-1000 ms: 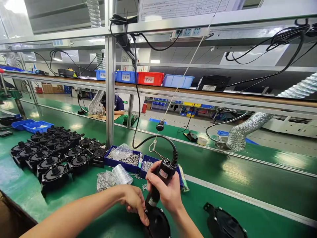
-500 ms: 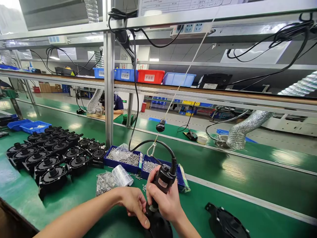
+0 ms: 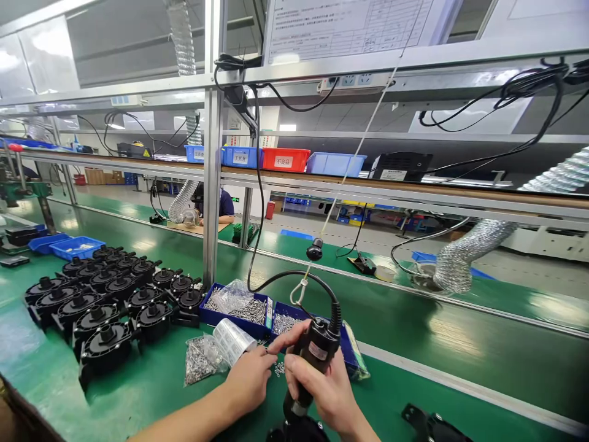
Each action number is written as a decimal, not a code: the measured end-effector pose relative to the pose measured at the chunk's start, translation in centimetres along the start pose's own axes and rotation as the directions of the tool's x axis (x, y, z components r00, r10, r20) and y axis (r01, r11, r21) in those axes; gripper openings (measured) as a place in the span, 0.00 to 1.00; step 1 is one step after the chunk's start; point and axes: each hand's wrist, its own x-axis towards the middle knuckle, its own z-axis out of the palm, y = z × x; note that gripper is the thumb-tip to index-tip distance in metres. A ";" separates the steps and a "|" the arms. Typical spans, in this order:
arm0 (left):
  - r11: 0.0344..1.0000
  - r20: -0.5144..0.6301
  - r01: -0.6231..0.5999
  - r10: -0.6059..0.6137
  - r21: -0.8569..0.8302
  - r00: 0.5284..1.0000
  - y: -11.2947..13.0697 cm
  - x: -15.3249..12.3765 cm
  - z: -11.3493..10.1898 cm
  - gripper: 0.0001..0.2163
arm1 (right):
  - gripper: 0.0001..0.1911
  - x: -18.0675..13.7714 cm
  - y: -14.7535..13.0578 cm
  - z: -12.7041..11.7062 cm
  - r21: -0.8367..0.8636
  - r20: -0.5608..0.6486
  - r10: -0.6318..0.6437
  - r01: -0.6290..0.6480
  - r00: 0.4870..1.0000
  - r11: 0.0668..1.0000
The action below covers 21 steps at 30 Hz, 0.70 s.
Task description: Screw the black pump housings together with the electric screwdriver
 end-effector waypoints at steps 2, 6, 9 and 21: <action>0.993 -0.040 -0.014 0.019 0.116 0.999 -0.3 0.2 0.5 0.14 | 0.15 0.1 0.2 -0.1 -0.038 -0.029 -0.031 0.030 0.999 0.999; 0.972 -0.051 0.040 -0.029 0.232 0.998 -0.9 0.9 1.0 0.12 | 0.15 0.5 1.1 -0.3 -0.168 -0.226 -0.143 0.106 0.964 0.980; 0.971 -0.089 0.105 -0.088 0.216 0.992 -0.8 1.4 1.3 0.11 | 0.17 1.2 1.3 -0.8 -0.289 -0.401 -0.197 0.081 0.895 0.954; 0.833 0.332 0.405 -0.286 -0.378 0.899 0.6 -1.5 1.7 0.05 | 0.19 2.2 1.4 -1.9 -0.315 -0.480 -0.183 0.026 0.858 0.949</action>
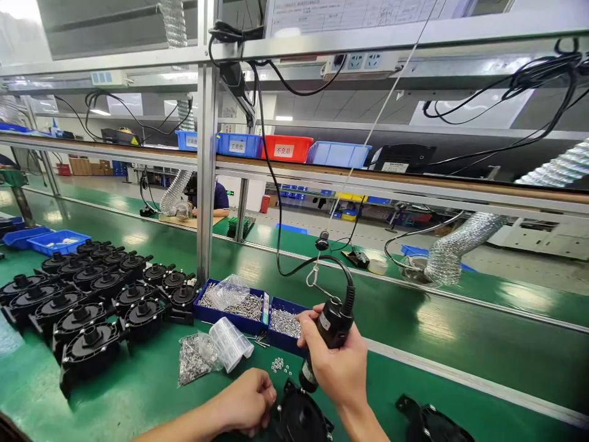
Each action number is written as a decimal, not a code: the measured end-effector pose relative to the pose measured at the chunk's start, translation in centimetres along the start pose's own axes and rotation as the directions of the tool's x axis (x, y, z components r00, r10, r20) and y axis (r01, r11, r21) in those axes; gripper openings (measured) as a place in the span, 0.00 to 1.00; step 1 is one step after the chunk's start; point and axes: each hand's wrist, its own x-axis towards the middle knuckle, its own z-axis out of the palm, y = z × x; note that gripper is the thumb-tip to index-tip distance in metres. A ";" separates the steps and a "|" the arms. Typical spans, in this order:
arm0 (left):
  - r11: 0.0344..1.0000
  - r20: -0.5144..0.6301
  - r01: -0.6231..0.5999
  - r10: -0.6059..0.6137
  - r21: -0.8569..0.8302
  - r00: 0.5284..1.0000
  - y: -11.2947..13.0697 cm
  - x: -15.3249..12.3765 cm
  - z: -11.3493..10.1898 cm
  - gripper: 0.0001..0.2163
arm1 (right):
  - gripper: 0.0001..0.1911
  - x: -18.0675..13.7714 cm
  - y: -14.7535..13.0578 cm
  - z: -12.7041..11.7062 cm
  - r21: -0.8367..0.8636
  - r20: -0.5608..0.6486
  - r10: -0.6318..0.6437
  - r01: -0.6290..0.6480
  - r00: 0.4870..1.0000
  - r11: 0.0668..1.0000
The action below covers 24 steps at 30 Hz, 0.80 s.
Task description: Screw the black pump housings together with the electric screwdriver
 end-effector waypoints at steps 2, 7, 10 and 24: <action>0.983 0.132 0.118 -0.099 -0.139 0.986 0.1 -0.2 0.0 0.07 | 0.18 -0.1 0.1 0.1 -0.015 0.012 -0.022 0.022 1.000 1.000; 0.944 0.297 0.292 -0.238 -0.153 0.925 0.6 0.2 -0.1 0.13 | 0.17 -0.1 0.2 0.3 -0.033 0.022 -0.039 0.039 0.999 0.999; 0.899 0.342 0.335 -0.231 -0.284 0.911 0.7 0.3 -0.5 0.12 | 0.17 0.0 0.1 0.3 -0.029 0.024 -0.040 0.040 0.999 0.999; 0.853 0.400 0.257 -0.063 -0.454 0.915 -0.4 -0.7 -1.0 0.28 | 0.15 -0.1 0.2 0.2 -0.026 0.048 -0.014 0.015 0.999 1.000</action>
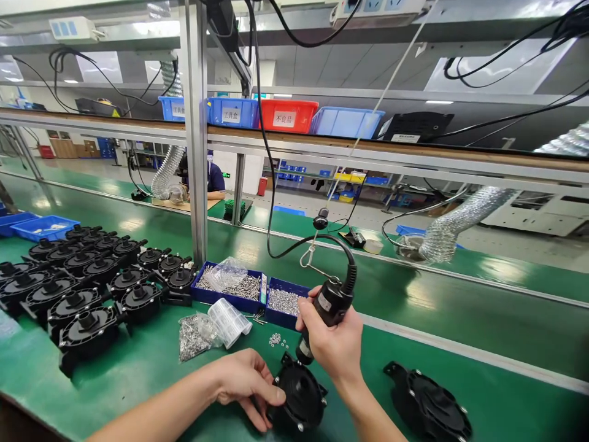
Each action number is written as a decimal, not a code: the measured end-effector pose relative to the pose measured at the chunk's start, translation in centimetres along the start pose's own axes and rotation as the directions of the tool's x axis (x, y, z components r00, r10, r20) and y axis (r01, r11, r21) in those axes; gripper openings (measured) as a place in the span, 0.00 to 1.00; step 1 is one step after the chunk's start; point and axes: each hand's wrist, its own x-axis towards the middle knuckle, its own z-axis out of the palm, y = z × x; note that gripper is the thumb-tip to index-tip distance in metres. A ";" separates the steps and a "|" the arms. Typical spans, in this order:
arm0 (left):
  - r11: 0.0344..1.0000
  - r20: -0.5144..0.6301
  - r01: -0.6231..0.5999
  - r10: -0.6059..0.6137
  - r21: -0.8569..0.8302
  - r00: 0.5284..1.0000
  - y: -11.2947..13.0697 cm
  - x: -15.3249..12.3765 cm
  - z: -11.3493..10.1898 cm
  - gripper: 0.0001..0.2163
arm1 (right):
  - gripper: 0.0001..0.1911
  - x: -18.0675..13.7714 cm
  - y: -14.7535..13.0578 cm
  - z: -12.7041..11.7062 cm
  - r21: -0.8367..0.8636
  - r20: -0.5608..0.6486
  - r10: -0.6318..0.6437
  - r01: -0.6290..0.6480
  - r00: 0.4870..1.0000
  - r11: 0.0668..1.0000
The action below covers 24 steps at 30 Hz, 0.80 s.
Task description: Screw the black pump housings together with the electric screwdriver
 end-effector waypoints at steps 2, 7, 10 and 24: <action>1.000 -0.052 -0.003 0.002 -0.014 0.999 -0.2 0.1 0.4 0.28 | 0.15 -0.1 -0.1 0.0 0.009 -0.004 -0.004 0.004 1.000 1.000; 0.999 -0.116 -0.043 0.042 -0.005 0.992 0.7 -0.9 1.0 0.25 | 0.14 0.1 -1.6 -0.2 0.080 0.021 -0.039 0.037 0.999 0.996; 0.999 -0.118 -0.052 0.052 0.002 0.992 1.0 -1.2 1.2 0.27 | 0.10 -0.2 -2.6 -0.2 0.164 0.076 -0.103 0.089 0.992 0.982; 0.998 -0.046 -0.057 0.055 -0.037 0.997 0.0 0.0 1.0 0.26 | 0.09 -1.4 -2.0 1.0 0.234 0.238 -0.070 0.013 0.969 0.972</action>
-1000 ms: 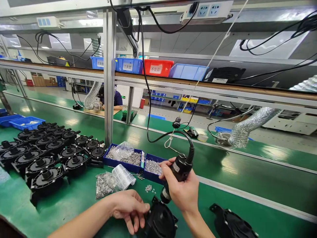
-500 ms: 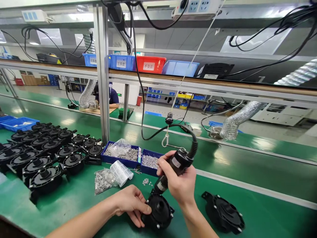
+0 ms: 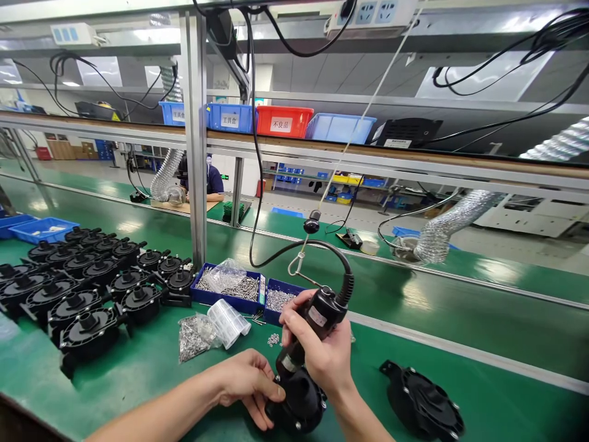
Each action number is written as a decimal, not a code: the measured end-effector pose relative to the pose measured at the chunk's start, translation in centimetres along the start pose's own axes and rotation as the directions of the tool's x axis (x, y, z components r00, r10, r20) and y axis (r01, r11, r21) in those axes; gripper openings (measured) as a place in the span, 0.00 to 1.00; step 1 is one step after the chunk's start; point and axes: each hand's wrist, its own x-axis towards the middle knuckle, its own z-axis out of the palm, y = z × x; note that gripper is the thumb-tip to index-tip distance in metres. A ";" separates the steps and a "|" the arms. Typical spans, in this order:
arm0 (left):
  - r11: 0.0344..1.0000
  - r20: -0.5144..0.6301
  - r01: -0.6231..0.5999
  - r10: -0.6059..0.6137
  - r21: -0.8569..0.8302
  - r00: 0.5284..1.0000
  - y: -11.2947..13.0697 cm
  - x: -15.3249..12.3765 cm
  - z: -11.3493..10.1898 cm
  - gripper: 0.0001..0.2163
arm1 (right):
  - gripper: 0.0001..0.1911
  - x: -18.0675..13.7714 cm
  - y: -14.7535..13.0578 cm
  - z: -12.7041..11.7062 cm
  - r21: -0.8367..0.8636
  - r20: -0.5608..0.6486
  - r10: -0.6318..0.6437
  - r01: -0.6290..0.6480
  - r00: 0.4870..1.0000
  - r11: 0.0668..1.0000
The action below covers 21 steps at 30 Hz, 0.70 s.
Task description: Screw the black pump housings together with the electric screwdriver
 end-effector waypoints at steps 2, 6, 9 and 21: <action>1.000 0.014 -0.004 0.004 0.000 1.000 0.0 0.0 0.0 0.26 | 0.09 -0.1 -0.2 0.0 0.000 0.002 0.007 -0.007 1.000 1.000; 1.000 0.023 -0.028 0.028 -0.006 0.999 0.2 -0.2 0.1 0.24 | 0.10 -0.3 0.0 0.0 0.010 0.021 0.030 -0.031 0.999 0.999; 1.000 0.002 -0.019 0.019 0.007 1.000 0.6 -0.7 0.4 0.24 | 0.10 -0.4 0.1 0.0 0.024 0.052 0.055 -0.057 0.997 0.998; 0.950 -0.099 -0.191 0.220 0.246 0.970 0.9 -1.3 0.4 0.26 | 0.10 -0.6 0.7 0.1 0.093 0.105 0.099 -0.109 0.990 0.990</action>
